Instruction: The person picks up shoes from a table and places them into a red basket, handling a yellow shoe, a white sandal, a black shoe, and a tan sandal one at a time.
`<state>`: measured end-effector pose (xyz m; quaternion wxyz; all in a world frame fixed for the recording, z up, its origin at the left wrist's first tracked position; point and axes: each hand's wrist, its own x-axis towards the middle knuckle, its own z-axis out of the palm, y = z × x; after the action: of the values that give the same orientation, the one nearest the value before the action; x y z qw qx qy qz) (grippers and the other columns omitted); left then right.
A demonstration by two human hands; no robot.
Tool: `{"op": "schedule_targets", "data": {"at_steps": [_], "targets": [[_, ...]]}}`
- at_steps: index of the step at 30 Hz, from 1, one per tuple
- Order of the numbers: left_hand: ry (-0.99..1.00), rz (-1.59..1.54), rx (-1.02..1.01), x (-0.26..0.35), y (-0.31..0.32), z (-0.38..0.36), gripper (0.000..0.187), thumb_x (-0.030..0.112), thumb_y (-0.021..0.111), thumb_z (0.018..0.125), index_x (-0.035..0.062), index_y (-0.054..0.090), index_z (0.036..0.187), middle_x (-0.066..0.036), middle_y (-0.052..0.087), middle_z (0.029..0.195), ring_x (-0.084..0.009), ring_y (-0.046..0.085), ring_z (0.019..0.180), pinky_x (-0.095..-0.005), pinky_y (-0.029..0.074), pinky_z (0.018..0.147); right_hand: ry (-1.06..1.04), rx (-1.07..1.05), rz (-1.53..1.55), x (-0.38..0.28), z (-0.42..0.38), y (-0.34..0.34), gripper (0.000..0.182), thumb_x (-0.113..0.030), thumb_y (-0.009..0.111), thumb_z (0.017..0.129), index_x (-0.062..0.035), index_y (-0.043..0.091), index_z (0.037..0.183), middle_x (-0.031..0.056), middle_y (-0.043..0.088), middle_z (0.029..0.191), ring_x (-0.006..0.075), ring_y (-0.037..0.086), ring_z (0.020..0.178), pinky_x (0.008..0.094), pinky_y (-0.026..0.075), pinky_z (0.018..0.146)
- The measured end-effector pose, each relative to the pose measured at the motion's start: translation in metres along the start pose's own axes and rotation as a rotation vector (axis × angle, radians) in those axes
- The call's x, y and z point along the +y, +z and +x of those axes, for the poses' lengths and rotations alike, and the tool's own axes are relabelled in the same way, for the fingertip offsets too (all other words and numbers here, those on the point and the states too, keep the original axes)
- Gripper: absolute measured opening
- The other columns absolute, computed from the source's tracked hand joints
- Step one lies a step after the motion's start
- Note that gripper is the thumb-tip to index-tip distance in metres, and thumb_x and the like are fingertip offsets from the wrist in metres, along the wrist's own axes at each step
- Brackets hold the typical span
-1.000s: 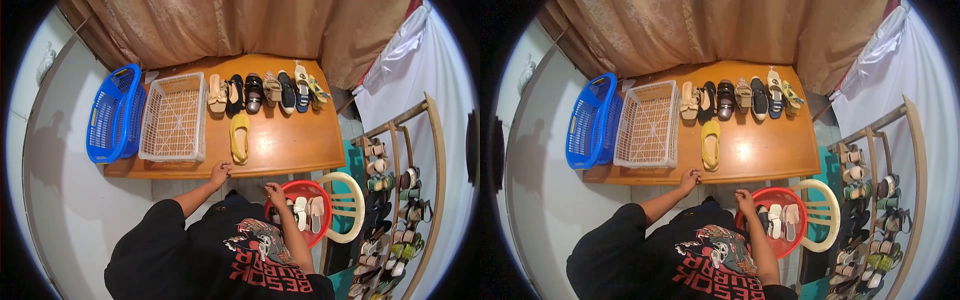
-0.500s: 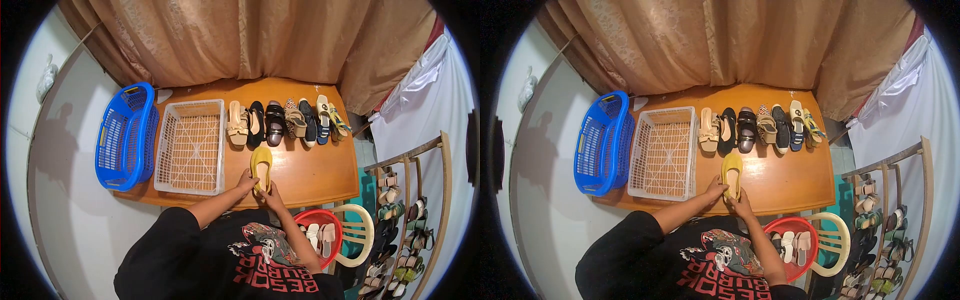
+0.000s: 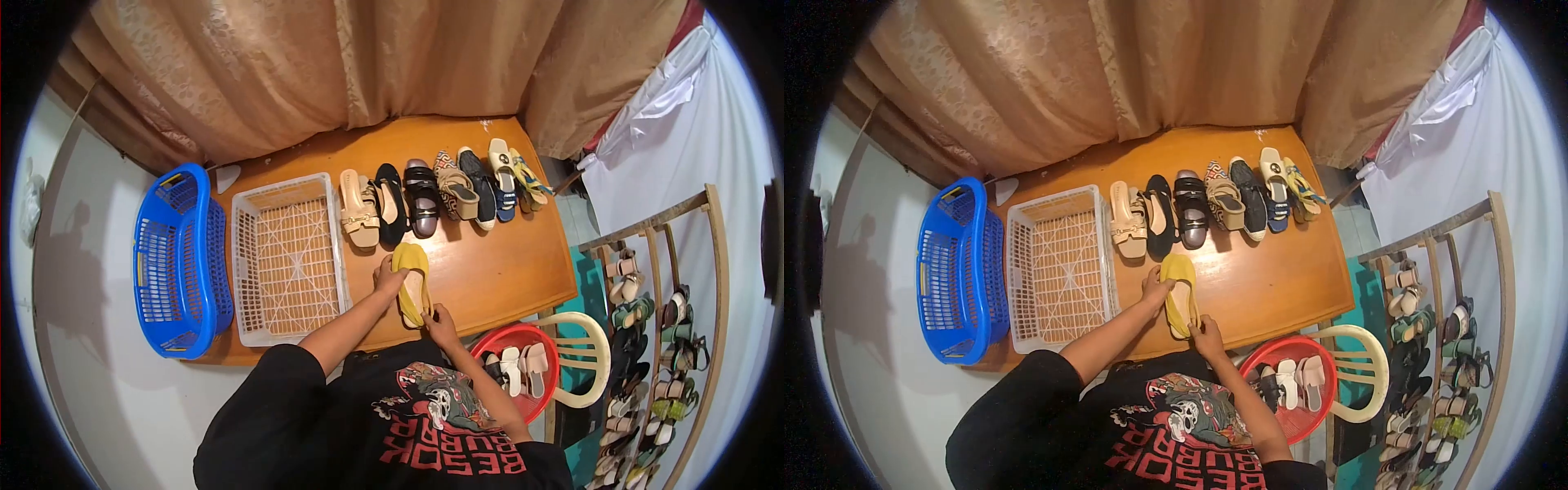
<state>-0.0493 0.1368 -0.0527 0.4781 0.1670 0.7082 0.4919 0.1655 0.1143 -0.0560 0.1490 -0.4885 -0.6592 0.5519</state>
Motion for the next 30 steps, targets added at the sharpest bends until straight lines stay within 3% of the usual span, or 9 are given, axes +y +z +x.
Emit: {"op": "schedule_targets", "data": {"at_steps": [2,4,8,10,15,19,22,26,30], "targets": [[-0.010,0.069,0.023,0.008,0.001,0.001,0.064,0.021,0.071,0.074,0.0034,0.049,0.131,-0.018,0.052,0.126,-0.0291,0.052,0.117,-0.0361,0.043,0.099,0.028,-0.043,-0.058,-0.012,-0.004,-0.003,0.020,-0.011,0.062,0.088,-0.0002,0.051,0.100,0.0084,0.055,0.077,0.0139,0.051,0.068,0.0283,0.043,0.062],[0.015,0.157,0.067,-0.016,0.006,0.016,0.060,0.021,0.072,0.074,0.0032,0.052,0.127,-0.015,0.055,0.121,-0.0274,0.053,0.115,-0.0354,0.043,0.097,-0.025,-0.006,-0.182,-0.017,-0.009,-0.001,0.023,-0.008,0.062,0.082,0.0027,0.051,0.099,0.0225,0.055,0.095,0.0323,0.055,0.093,0.0395,0.042,0.086],[0.023,0.119,-0.024,-0.015,0.013,0.015,0.058,0.020,0.071,0.077,-0.0004,0.048,0.126,-0.017,0.052,0.123,-0.0274,0.053,0.113,-0.0348,0.044,0.096,-0.106,-0.006,-0.097,-0.027,-0.012,-0.004,0.023,0.000,0.057,0.080,0.0018,0.049,0.101,0.0237,0.055,0.096,0.0309,0.055,0.096,0.0366,0.042,0.087],[-0.007,0.067,-0.058,-0.012,0.015,0.007,0.057,0.019,0.070,0.078,-0.0017,0.046,0.126,-0.018,0.051,0.124,-0.0274,0.053,0.112,-0.0347,0.044,0.095,-0.166,0.039,0.002,-0.028,-0.013,-0.003,0.021,0.008,0.050,0.079,-0.0009,0.046,0.098,0.0119,0.047,0.083,0.0170,0.050,0.082,0.0294,0.043,0.074],[-0.076,-0.110,-0.086,0.006,0.009,0.005,0.055,0.016,0.067,0.082,-0.0032,0.044,0.129,-0.016,0.054,0.121,-0.0238,0.055,0.107,-0.0316,0.047,0.089,-0.089,-0.038,0.322,-0.035,-0.010,-0.009,0.030,0.015,0.043,0.077,-0.0060,0.043,0.098,0.0012,0.045,0.091,0.0119,0.044,0.087,0.0245,0.038,0.081],[-0.257,-0.166,-0.263,0.019,-0.005,0.000,0.052,0.020,0.064,0.086,0.0007,0.046,0.131,-0.009,0.058,0.113,-0.0173,0.060,0.097,-0.0275,0.051,0.077,-0.100,-0.072,0.340,-0.054,0.003,-0.018,0.031,0.016,0.042,0.077,-0.0060,0.041,0.100,0.0012,0.043,0.094,0.0118,0.044,0.088,0.0247,0.038,0.083],[-0.212,-0.145,-0.371,0.019,-0.013,0.003,0.042,0.027,0.055,0.093,0.0079,0.047,0.130,-0.005,0.059,0.108,-0.0163,0.060,0.086,-0.0285,0.051,0.067,-0.105,-0.090,0.427,-0.071,0.008,-0.022,0.029,0.015,0.042,0.079,-0.0060,0.041,0.099,0.0014,0.042,0.095,0.0119,0.044,0.089,0.0237,0.038,0.084],[-0.318,-0.414,-0.432,0.048,-0.001,-0.032,0.043,0.030,0.052,0.095,0.0123,0.042,0.134,-0.006,0.058,0.110,-0.0177,0.062,0.094,-0.0319,0.054,0.076,-0.245,-0.058,0.379,-0.099,0.009,-0.030,0.027,0.014,0.043,0.082,-0.0069,0.041,0.099,0.0027,0.044,0.099,0.0120,0.045,0.093,0.0242,0.040,0.085],[-0.130,-0.479,-0.508,0.039,0.004,-0.043,0.056,0.027,0.057,0.091,0.0104,0.032,0.139,-0.007,0.051,0.119,-0.0193,0.054,0.107,-0.0323,0.049,0.089,-0.183,-0.088,0.632,-0.116,0.009,-0.036,0.024,0.010,0.048,0.087,-0.0064,0.039,0.103,0.0066,0.049,0.113,0.0136,0.049,0.101,0.0276,0.042,0.090]]}}
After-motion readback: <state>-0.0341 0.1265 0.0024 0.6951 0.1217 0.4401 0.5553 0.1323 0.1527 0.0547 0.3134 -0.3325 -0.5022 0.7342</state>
